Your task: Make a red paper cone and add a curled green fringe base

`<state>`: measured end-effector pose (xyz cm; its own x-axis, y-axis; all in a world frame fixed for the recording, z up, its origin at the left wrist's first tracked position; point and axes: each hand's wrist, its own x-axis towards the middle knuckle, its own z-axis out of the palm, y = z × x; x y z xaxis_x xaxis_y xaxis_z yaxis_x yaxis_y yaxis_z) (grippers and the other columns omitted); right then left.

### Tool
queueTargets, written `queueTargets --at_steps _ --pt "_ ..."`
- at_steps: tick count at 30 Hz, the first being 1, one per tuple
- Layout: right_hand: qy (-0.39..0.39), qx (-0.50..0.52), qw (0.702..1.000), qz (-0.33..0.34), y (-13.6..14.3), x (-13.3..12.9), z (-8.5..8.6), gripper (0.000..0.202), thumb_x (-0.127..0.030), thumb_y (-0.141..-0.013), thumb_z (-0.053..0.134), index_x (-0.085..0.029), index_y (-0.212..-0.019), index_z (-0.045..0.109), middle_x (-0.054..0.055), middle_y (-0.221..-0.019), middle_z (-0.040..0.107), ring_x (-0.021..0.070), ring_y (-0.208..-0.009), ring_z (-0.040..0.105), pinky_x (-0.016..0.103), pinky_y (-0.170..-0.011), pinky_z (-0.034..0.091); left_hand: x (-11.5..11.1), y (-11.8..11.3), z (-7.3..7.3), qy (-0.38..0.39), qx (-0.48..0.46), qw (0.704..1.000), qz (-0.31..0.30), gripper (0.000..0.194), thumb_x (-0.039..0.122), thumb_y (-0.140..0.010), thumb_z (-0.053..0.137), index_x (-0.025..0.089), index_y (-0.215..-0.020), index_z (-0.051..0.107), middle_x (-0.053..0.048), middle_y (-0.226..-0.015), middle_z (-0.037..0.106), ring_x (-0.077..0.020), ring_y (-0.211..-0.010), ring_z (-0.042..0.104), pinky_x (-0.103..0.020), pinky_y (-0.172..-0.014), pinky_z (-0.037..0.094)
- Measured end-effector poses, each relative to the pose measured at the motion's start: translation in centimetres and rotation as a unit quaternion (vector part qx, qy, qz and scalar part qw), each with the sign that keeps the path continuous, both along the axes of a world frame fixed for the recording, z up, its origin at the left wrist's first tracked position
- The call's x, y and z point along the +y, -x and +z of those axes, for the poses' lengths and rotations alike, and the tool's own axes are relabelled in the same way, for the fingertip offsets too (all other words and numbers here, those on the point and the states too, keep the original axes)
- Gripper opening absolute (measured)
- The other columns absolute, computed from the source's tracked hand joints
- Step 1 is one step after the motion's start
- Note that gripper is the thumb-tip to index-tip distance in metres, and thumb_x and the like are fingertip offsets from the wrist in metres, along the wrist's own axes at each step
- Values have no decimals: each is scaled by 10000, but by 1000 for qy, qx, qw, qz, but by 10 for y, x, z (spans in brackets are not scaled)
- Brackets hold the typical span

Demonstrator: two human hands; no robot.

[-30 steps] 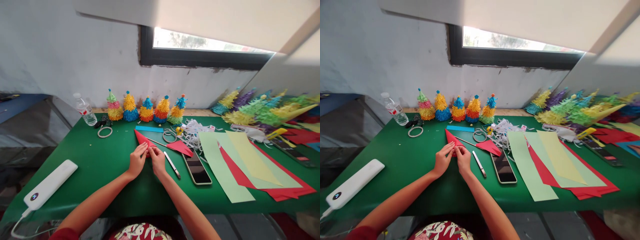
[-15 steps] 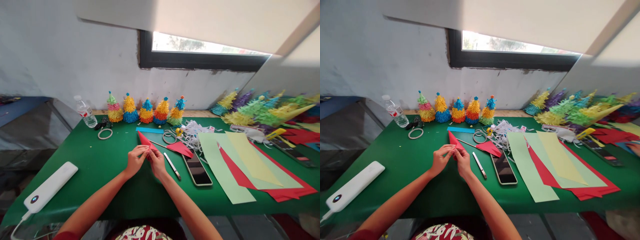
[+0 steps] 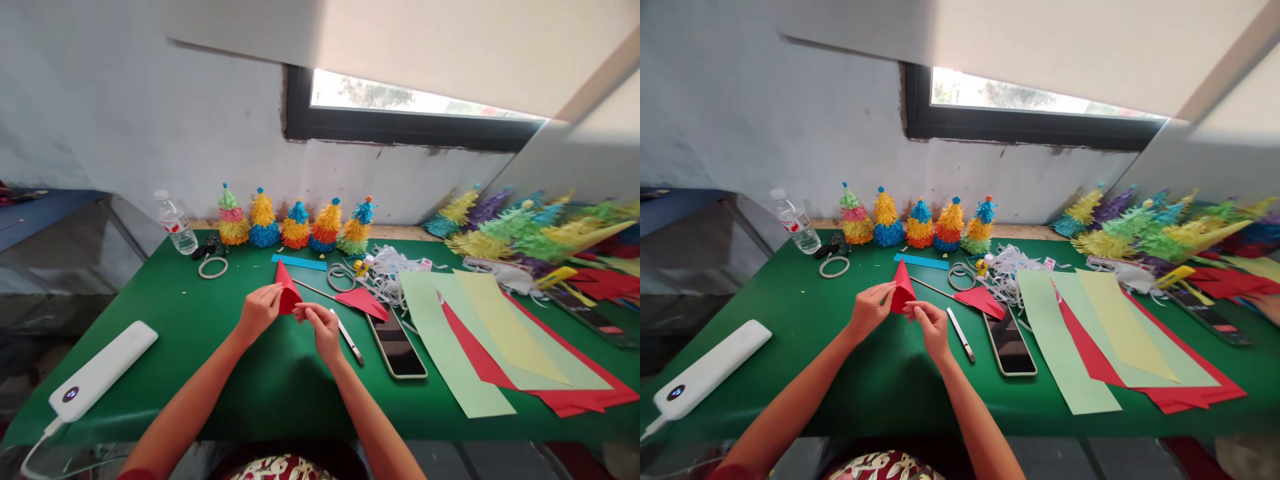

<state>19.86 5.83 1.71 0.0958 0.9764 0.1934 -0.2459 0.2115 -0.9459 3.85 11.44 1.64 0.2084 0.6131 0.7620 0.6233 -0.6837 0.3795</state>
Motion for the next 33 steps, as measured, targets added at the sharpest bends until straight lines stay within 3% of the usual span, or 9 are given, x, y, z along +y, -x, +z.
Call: queueTargets --at_steps 3,5,10,12,16,19,23,29,33 --pt "-18 -74 990 -118 0 -2 0 252 -438 -797 618 -188 -774 643 -25 -535 557 108 -459 473 247 -467 381 5 5 2 -12 -38 998 45 197 180 -870 508 201 -881 703 -74 -940 747 -197 -859 715 -312 -793 569" --pt "-16 -125 976 -179 2 0 -1 226 -419 -777 650 -201 -798 595 -53 -537 508 92 -453 431 228 -456 353 5 6 4 -25 -61 996 62 186 170 -855 513 204 -806 689 -63 -897 748 -186 -831 714 -291 -761 564" --pt "-22 -212 966 -145 10 3 -4 248 -413 -788 638 -225 -940 584 -25 -647 596 125 -538 532 231 -507 400 -1 3 5 -35 -69 995 65 184 186 -864 510 211 -775 669 -51 -914 744 -163 -832 707 -269 -753 553" --pt "-33 -243 954 -170 10 4 -7 190 -410 -829 581 -222 -853 596 -15 -623 596 130 -532 530 238 -528 394 -5 2 3 -51 -56 996 56 168 189 -874 516 213 -822 674 -53 -947 741 -160 -854 705 -267 -777 551" --pt "-53 -319 918 -229 6 5 -12 260 -384 -885 497 -221 -689 544 -30 -519 508 123 -482 459 239 -538 350 -7 4 -1 -74 12 996 42 129 187 -888 533 198 -849 655 -75 -932 727 -156 -838 699 -232 -735 534" --pt "-72 -360 899 -240 5 6 -14 269 -352 -902 470 -220 -671 513 -39 -506 463 114 -462 407 237 -529 326 -7 4 -2 -36 53 997 41 156 204 -916 498 180 -814 614 -89 -871 693 -158 -797 682 -224 -681 507" --pt "-94 -385 884 -247 4 6 -16 285 -314 -908 439 -223 -642 485 -36 -510 448 114 -467 386 240 -526 314 -5 1 0 39 20 998 46 182 282 -934 465 192 -792 535 -38 -770 618 -141 -691 614 -242 -656 472" --pt "-111 -396 874 -260 1 6 -17 302 -291 -908 434 -224 -615 459 -35 -515 427 116 -492 385 239 -534 307 1 5 7 178 54 981 -57 293 357 -958 379 217 -715 464 25 -607 523 -136 -559 517 -248 -578 388" --pt "-121 -409 871 -243 0 7 -19 305 -281 -915 424 -222 -618 465 -27 -533 446 117 -495 401 242 -545 312 5 7 2 183 71 979 -58 332 360 -970 343 224 -692 461 15 -580 526 -148 -523 514 -259 -557 363"
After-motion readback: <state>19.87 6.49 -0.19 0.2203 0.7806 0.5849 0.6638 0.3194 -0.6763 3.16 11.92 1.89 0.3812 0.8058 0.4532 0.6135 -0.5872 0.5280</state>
